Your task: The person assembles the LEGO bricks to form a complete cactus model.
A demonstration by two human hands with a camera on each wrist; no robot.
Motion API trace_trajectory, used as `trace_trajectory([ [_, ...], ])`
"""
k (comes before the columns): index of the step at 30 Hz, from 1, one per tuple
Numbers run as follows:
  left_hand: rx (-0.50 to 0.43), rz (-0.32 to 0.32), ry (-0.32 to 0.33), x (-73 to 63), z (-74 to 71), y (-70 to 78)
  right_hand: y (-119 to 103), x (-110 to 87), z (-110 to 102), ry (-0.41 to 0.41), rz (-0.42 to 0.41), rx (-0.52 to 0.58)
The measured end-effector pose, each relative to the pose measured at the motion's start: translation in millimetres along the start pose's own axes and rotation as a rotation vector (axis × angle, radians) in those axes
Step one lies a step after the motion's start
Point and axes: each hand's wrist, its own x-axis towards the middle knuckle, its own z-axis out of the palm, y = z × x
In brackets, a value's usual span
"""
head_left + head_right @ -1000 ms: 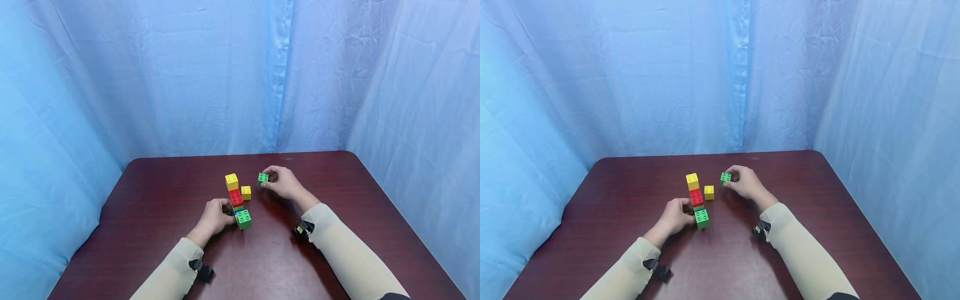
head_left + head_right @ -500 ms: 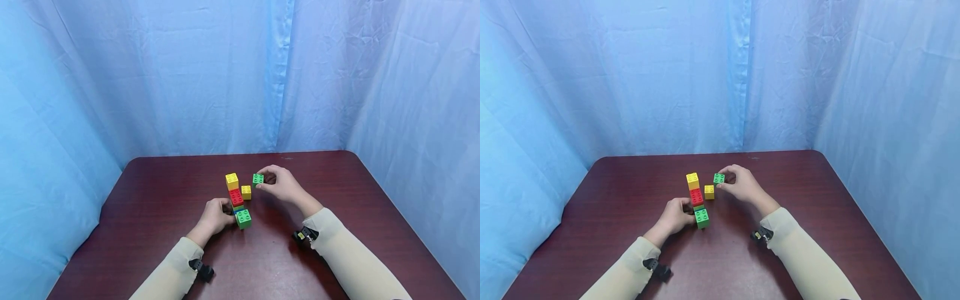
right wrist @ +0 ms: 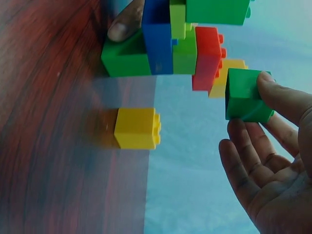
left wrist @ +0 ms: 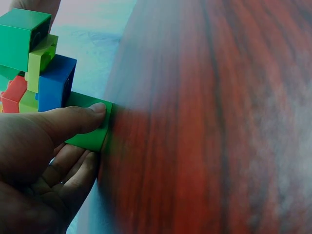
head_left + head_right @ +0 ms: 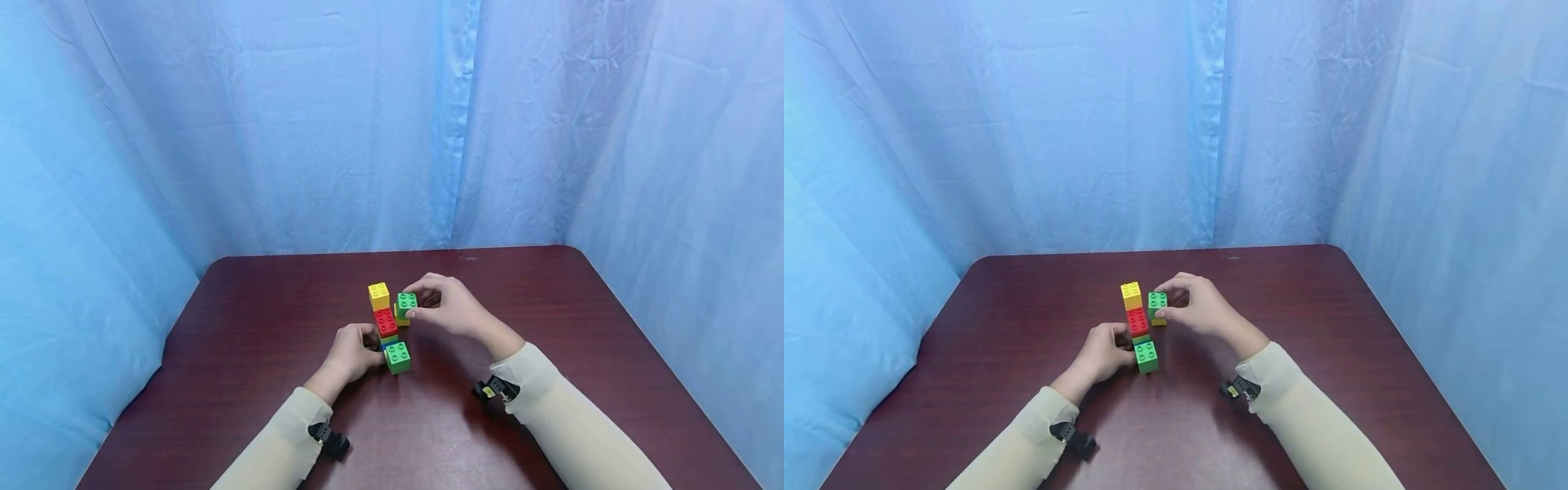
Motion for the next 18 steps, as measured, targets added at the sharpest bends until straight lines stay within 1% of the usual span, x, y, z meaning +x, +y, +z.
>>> trace_trajectory([
  [6,0.001,-0.001,-0.004,-0.5,-0.2,0.6,-9,2.7,6,-0.033,-0.007,0.044],
  [12,0.001,-0.010,-0.011,-0.4,-0.8,1.4,-15,5.0,11,-0.056,-0.011,0.051],
  [18,-0.006,-0.009,-0.010,-0.3,-0.7,1.0,-15,8.5,17,-0.055,-0.021,0.057],
])
